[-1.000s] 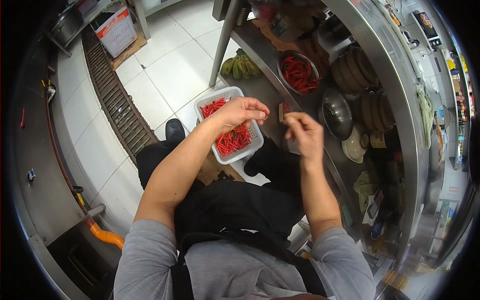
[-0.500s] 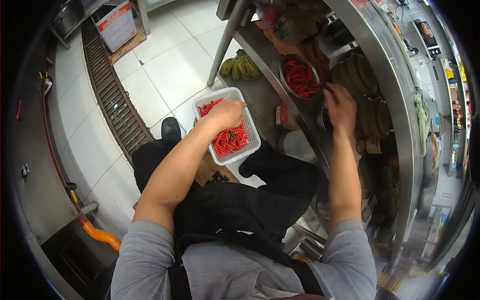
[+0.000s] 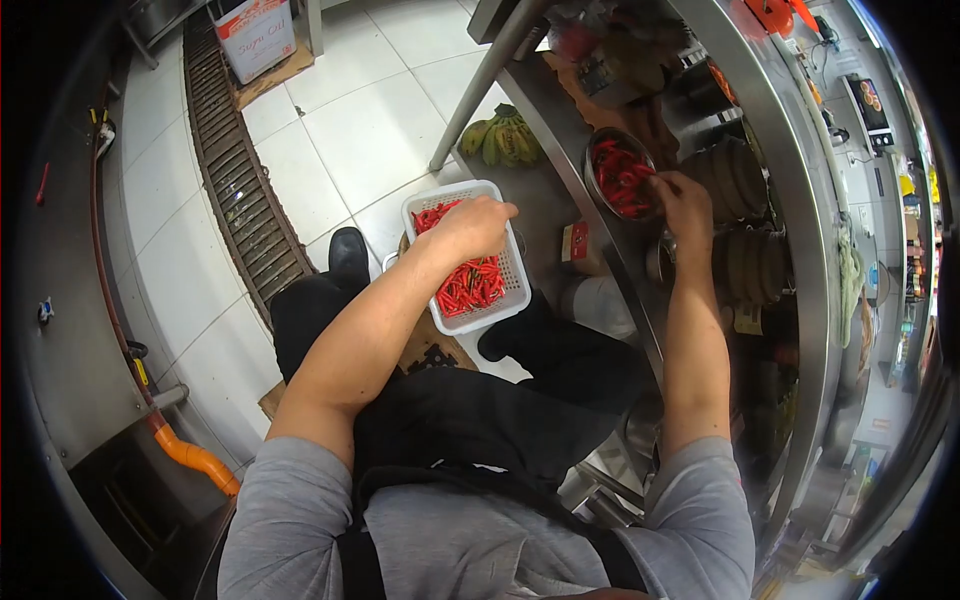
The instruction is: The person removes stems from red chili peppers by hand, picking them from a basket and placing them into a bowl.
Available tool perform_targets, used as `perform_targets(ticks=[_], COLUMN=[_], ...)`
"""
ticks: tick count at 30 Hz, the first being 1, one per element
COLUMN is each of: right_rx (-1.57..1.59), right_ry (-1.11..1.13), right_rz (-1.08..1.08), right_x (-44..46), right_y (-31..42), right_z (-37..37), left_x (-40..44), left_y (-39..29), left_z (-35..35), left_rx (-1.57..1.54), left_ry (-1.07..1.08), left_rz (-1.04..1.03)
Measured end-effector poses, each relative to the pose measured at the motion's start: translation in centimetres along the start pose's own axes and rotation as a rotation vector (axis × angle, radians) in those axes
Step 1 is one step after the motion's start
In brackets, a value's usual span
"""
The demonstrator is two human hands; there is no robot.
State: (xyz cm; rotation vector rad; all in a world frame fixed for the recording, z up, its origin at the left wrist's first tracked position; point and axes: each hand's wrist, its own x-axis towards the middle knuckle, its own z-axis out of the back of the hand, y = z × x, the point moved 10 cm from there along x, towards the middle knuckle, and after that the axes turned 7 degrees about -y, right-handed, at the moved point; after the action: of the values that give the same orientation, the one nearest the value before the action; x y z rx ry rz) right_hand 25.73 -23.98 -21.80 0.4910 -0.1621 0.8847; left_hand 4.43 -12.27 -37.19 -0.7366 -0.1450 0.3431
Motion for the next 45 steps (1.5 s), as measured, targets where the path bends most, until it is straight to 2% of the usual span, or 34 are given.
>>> perform_targets(ticks=[1,2,4,5,7,9,10,12,13,17,22,29,37,45], right_rx=[0.139,0.139,0.408,0.409,0.756,0.846,0.934,1.011,0.999,0.993,0.98,0.925,1.102,1.252], right_ry=[0.037,0.031,-0.012,-0.015,-0.012,0.023,0.058,0.118,0.188,0.242,0.269,0.328,0.324,0.444], right_rz=[-0.242,-0.247,-0.381,-0.38,-0.409,-0.411,-0.415,-0.446,-0.455,-0.464,-0.475,-0.491,-0.613,-0.563], right_x=[-0.5,-0.8,-1.8,-2.2,-3.6,-5.6,-6.7,-8.9,-9.8,-12.0,-13.0,-14.3,-15.2,-15.9], right_y=[-2.2,-2.3,-2.9,-2.6,-1.3,1.5,3.2,5.7,6.2,7.4,6.9,5.4,4.4,6.5], right_z=[0.0,0.4,0.7,0.8,0.0,-0.6,-1.2,-3.1,-4.2,-7.4,-9.7,-12.5,-14.4,-13.7], left_x=[0.0,0.0,0.1,0.2,0.4,0.6,0.4,-0.2,-0.5,-0.9,-0.7,-0.9,-1.2,-0.8], left_y=[0.0,0.0,0.1,-0.1,-0.4,-1.4,-2.0,-3.2,-4.1,-4.4,-2.5,-0.6,0.4,-0.4], left_z=[-0.2,-0.3,-0.6,-0.4,-0.1,0.1,0.4,-0.1,0.4,0.1,-0.6,-3.1,-4.1,-4.6], left_rx=[0.002,0.003,0.006,-0.044,-0.093,-0.513,-0.509,-1.1,-1.215,-1.233,-1.091,-0.907,-0.983,-1.121], left_ry=[0.004,-0.006,-0.016,-0.051,-0.088,-0.057,-0.054,0.102,0.11,0.121,0.036,0.07,0.073,0.131], left_rz=[-0.007,-0.015,-0.026,-0.054,-0.079,-0.061,-0.054,0.095,0.04,0.014,0.121,0.26,0.287,0.291])
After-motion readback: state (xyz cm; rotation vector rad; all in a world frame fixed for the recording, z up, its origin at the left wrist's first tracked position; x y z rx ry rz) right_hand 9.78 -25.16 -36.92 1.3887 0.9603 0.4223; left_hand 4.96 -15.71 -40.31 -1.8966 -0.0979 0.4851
